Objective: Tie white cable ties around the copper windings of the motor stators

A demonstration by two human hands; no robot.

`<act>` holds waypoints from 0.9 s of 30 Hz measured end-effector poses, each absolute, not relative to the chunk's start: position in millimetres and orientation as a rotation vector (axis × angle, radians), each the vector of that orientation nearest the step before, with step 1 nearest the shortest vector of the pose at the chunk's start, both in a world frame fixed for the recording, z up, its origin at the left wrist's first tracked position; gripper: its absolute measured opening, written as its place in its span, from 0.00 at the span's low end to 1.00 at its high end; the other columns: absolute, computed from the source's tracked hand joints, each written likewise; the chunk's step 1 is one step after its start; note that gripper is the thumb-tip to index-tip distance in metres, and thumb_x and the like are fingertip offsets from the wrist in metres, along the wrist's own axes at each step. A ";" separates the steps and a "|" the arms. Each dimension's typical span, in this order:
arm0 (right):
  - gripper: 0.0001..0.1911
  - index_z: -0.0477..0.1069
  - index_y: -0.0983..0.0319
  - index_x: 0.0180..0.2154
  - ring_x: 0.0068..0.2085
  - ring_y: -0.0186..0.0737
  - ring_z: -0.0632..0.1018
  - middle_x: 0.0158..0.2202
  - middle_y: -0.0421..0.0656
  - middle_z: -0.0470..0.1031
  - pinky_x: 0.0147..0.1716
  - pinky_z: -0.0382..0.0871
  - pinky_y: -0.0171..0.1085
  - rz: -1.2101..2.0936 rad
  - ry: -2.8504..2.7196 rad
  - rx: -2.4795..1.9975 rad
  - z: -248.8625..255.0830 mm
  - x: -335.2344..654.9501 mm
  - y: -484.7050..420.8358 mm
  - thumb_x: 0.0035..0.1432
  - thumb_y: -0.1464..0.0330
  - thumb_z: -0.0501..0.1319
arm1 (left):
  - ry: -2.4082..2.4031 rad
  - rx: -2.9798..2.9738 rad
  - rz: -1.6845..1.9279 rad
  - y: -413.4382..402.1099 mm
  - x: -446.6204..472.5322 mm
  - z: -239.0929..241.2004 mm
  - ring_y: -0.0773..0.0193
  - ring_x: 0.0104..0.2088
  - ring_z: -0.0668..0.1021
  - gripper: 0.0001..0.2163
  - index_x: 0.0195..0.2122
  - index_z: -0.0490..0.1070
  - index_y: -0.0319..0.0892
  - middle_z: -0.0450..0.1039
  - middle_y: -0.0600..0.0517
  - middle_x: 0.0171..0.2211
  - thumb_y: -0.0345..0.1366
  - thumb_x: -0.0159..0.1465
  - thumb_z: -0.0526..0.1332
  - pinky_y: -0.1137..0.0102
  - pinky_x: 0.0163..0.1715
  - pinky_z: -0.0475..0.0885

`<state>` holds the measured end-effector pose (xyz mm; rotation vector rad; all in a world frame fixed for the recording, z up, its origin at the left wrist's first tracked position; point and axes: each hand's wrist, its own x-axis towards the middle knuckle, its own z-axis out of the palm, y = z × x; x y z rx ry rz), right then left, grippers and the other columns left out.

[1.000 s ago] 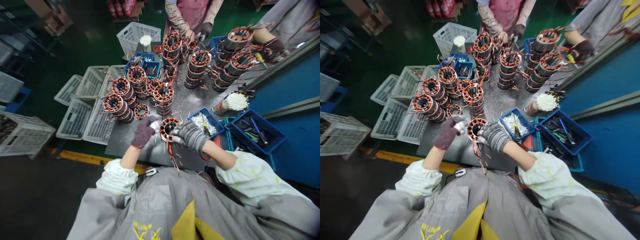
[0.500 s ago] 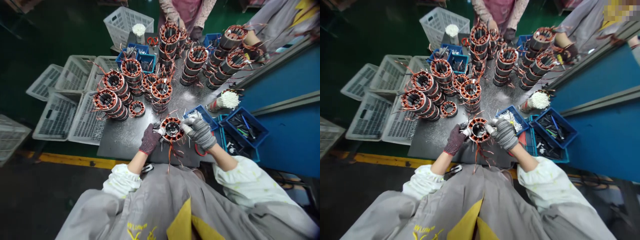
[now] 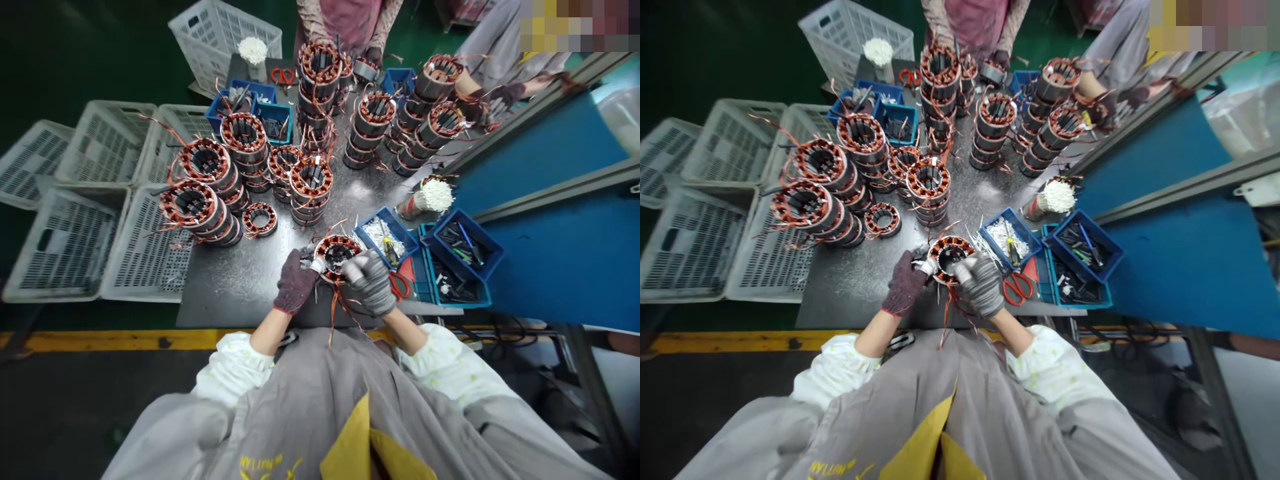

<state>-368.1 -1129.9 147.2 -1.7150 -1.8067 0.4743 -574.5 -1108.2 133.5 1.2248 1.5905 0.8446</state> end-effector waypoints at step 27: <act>0.18 0.80 0.62 0.47 0.47 0.48 0.80 0.47 0.50 0.82 0.52 0.73 0.47 0.502 -1.643 -2.034 125.9 -287.3 -1133.7 0.63 0.60 0.59 | 1.277 2.351 0.698 -1087.1 -536.7 175.4 0.46 0.64 0.71 0.17 0.58 0.76 0.49 0.74 0.45 0.62 0.43 0.72 0.56 0.47 0.68 0.56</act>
